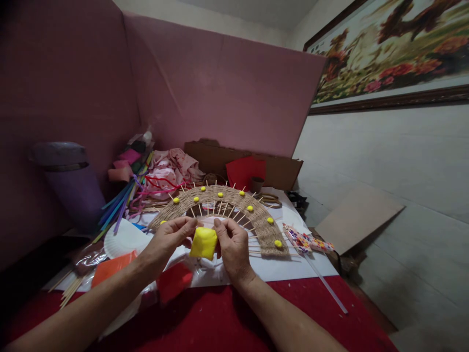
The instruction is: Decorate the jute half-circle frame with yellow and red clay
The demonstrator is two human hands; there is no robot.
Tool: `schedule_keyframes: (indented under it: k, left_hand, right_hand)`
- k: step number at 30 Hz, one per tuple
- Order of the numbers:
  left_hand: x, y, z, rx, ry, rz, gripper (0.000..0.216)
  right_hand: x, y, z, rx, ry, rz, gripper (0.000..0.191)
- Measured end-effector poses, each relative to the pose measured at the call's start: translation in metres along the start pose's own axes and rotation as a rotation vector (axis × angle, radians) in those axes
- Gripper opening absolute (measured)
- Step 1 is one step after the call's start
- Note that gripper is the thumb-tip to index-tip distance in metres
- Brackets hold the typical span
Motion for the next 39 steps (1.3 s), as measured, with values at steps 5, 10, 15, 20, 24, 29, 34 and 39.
schedule_keyframes:
  k: [5,10,15,20,24,29,34,39]
  left_hand:
    - [-0.012,0.005,-0.009,0.102,0.077,-0.131,0.037]
    - [-0.012,0.004,-0.011,0.086,0.057,-0.133,0.032]
    - [-0.012,0.004,-0.013,0.089,0.034,-0.141,0.033]
    - [-0.013,0.005,-0.016,0.095,0.026,-0.178,0.035]
    - [-0.013,0.004,-0.016,0.091,0.041,-0.184,0.036]
    - [-0.005,0.0,-0.01,0.071,0.045,-0.072,0.033]
    - [0.002,-0.005,-0.005,0.031,0.033,0.01,0.032]
    - [0.005,-0.006,-0.004,0.018,0.068,0.03,0.03]
  right_hand:
    - [-0.002,0.001,-0.002,-0.015,-0.014,-0.005,0.037]
    - [-0.002,0.0,-0.001,-0.033,-0.026,0.002,0.035]
    - [-0.002,0.0,0.004,-0.045,-0.038,0.004,0.034]
    - [-0.002,0.0,0.003,-0.049,-0.033,0.003,0.035]
    - [-0.001,-0.001,0.005,-0.049,-0.031,0.003,0.035]
    - [0.004,-0.006,0.012,-0.083,-0.097,0.058,0.038]
    - [0.006,-0.006,0.011,-0.09,-0.116,0.081,0.036]
    - [0.005,-0.005,0.007,-0.074,-0.11,0.074,0.034]
Point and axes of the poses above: each hand's wrist, its own y-axis away from the middle knuckle, its own x-axis out of the back of the hand, z = x × y, the point moved 8 cm from there along -y, towards the middle knuckle, and after that the axes turned 14 degrees about z, right-handed, at the moved point
